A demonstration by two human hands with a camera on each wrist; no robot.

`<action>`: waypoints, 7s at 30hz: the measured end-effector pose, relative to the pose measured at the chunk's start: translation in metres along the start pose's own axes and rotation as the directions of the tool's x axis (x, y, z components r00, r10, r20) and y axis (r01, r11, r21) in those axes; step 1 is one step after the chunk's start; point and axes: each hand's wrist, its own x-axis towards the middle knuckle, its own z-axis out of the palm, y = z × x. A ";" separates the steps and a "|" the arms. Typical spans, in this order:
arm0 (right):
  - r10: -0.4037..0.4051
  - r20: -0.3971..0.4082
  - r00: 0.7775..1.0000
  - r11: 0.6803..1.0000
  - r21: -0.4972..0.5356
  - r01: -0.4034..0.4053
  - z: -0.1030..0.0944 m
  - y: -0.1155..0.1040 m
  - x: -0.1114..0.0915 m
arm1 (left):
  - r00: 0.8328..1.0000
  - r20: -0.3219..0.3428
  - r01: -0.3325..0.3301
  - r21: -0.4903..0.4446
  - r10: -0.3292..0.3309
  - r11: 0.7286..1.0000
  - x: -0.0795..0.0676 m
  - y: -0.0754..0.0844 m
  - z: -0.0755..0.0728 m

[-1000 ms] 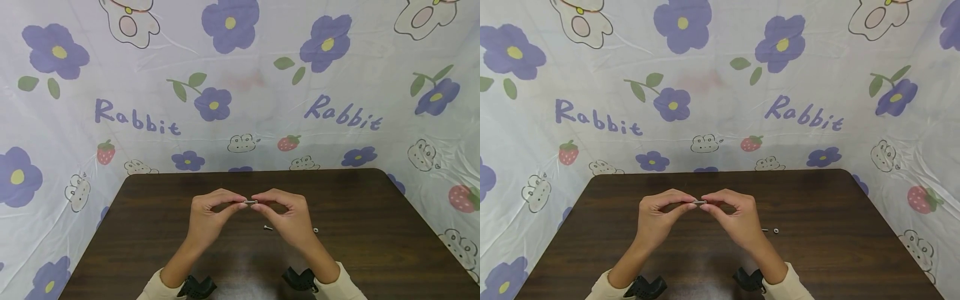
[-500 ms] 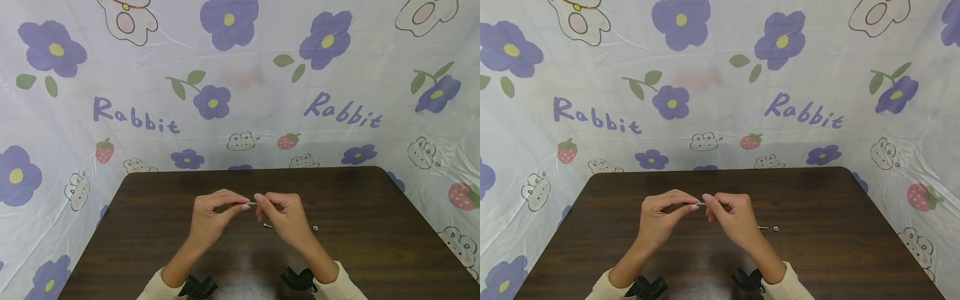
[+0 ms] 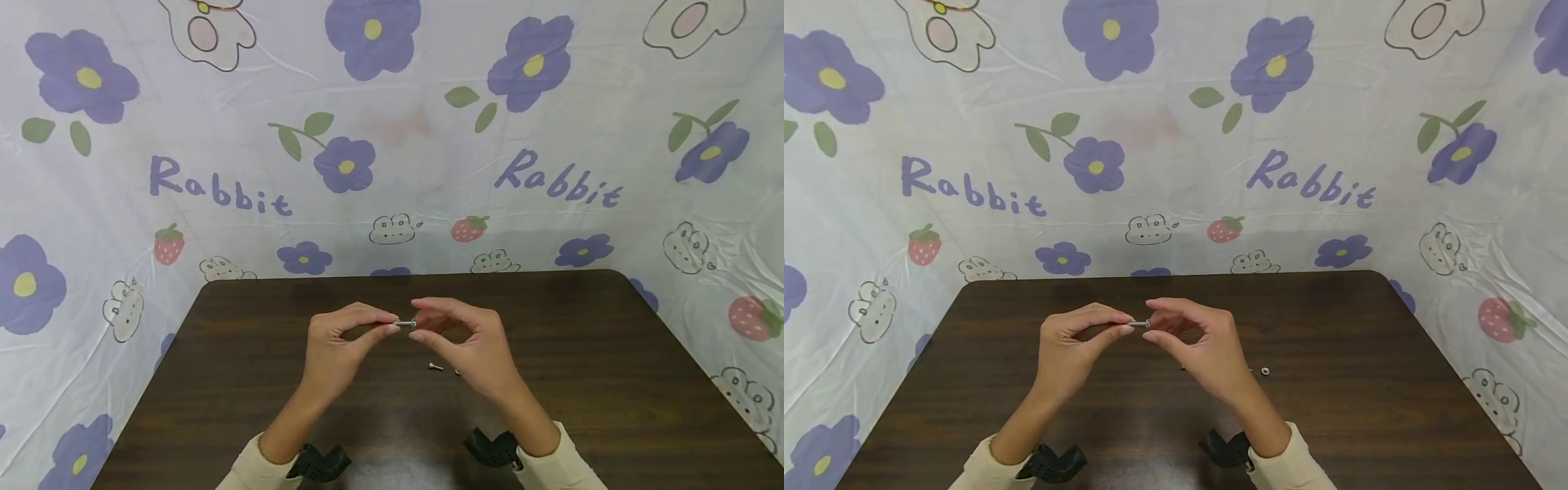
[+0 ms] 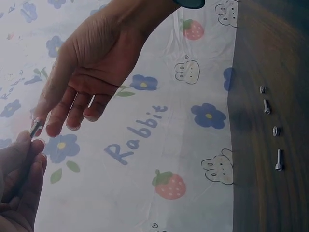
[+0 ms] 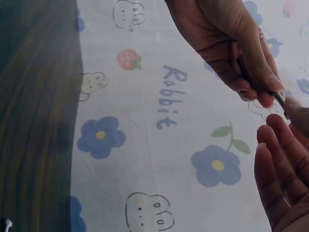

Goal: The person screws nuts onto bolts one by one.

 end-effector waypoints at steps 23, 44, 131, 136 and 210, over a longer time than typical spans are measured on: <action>0.052 0.021 0.998 0.998 -0.034 -0.052 0.007 -0.002 -0.002 | 1.000 0.022 -0.012 -0.035 0.013 0.999 -0.002 0.000 0.006; -0.038 0.045 0.998 0.997 -0.071 0.041 -0.006 0.002 -0.004 | 1.000 -0.001 0.006 -0.040 -0.006 0.999 -0.002 0.000 0.005; -0.175 -0.011 0.984 0.977 -0.121 0.173 0.008 0.007 -0.012 | 0.999 0.044 0.012 -0.021 -0.011 1.000 -0.006 -0.001 0.005; -0.146 -0.001 0.989 0.982 -0.121 0.145 0.009 0.008 -0.011 | 0.999 0.041 0.010 -0.021 -0.009 1.000 -0.005 -0.003 0.006; -0.111 0.059 0.992 0.988 -0.101 0.116 0.007 0.009 -0.012 | 0.999 0.039 0.015 -0.041 -0.013 0.999 -0.007 0.001 0.011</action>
